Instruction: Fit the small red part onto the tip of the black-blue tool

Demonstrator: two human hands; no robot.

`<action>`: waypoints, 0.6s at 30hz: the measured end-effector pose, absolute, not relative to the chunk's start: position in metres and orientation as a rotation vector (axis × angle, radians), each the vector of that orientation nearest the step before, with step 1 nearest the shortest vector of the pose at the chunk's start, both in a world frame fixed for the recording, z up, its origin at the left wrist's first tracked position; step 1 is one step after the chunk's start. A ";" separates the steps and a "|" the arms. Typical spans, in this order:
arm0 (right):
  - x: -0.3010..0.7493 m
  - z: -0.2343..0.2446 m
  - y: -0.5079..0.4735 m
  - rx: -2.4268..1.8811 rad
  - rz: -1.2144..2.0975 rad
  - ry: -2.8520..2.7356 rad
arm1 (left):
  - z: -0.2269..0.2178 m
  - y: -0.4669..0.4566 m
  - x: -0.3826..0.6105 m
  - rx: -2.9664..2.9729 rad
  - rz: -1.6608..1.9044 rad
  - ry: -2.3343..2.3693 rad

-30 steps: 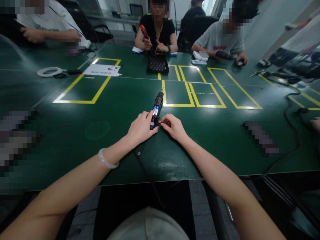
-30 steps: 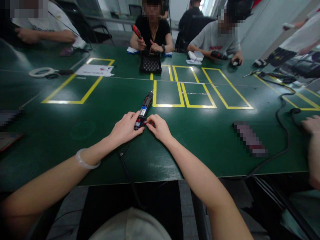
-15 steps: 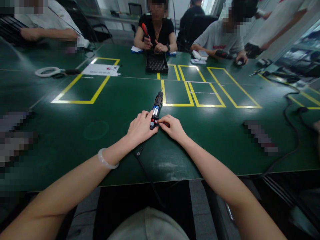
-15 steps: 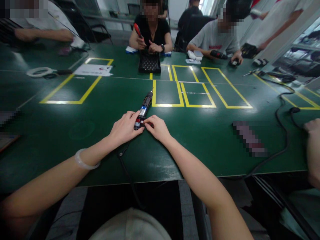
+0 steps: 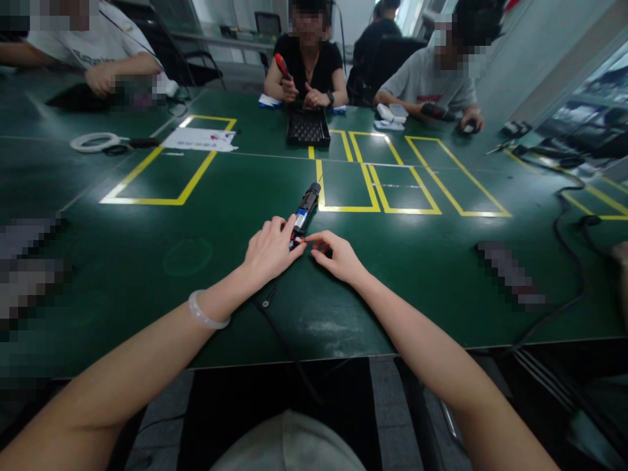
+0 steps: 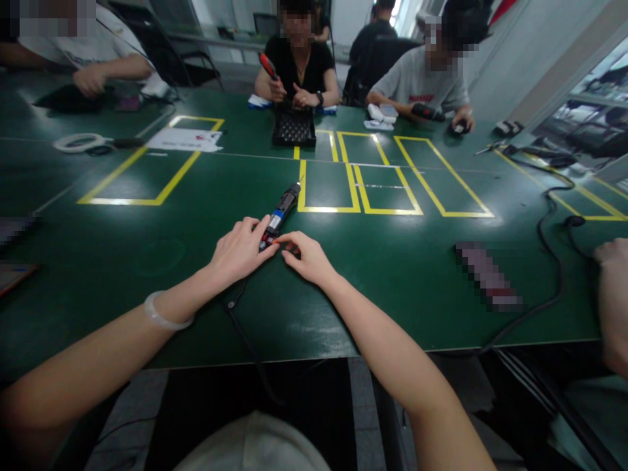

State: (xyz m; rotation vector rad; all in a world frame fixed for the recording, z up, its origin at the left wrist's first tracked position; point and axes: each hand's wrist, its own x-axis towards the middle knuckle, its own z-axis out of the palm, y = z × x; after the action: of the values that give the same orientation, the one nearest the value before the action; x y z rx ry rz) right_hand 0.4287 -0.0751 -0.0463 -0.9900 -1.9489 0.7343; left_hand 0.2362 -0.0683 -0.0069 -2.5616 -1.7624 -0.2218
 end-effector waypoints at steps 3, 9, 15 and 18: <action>0.430 -0.050 -0.073 -0.977 0.772 -1.912 | -0.008 -0.066 0.230 -2.535 -0.221 -1.745; 0.430 -0.054 -0.070 -1.022 0.841 -1.843 | -0.009 -0.050 0.201 -2.452 -0.201 -1.838; 0.430 -0.056 -0.068 -1.003 0.857 -1.844 | -0.005 -0.028 0.152 -2.280 -0.116 -2.005; 0.429 -0.055 -0.068 -1.009 0.861 -1.846 | -0.002 -0.021 0.123 -2.211 -0.080 -2.043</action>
State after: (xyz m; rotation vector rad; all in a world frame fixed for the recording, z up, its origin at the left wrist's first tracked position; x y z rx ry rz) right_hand 0.4293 -0.0679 -0.0555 -1.0094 -1.8462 0.8606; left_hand 0.1234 -0.0213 -0.0021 -2.2115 -2.0426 -0.0801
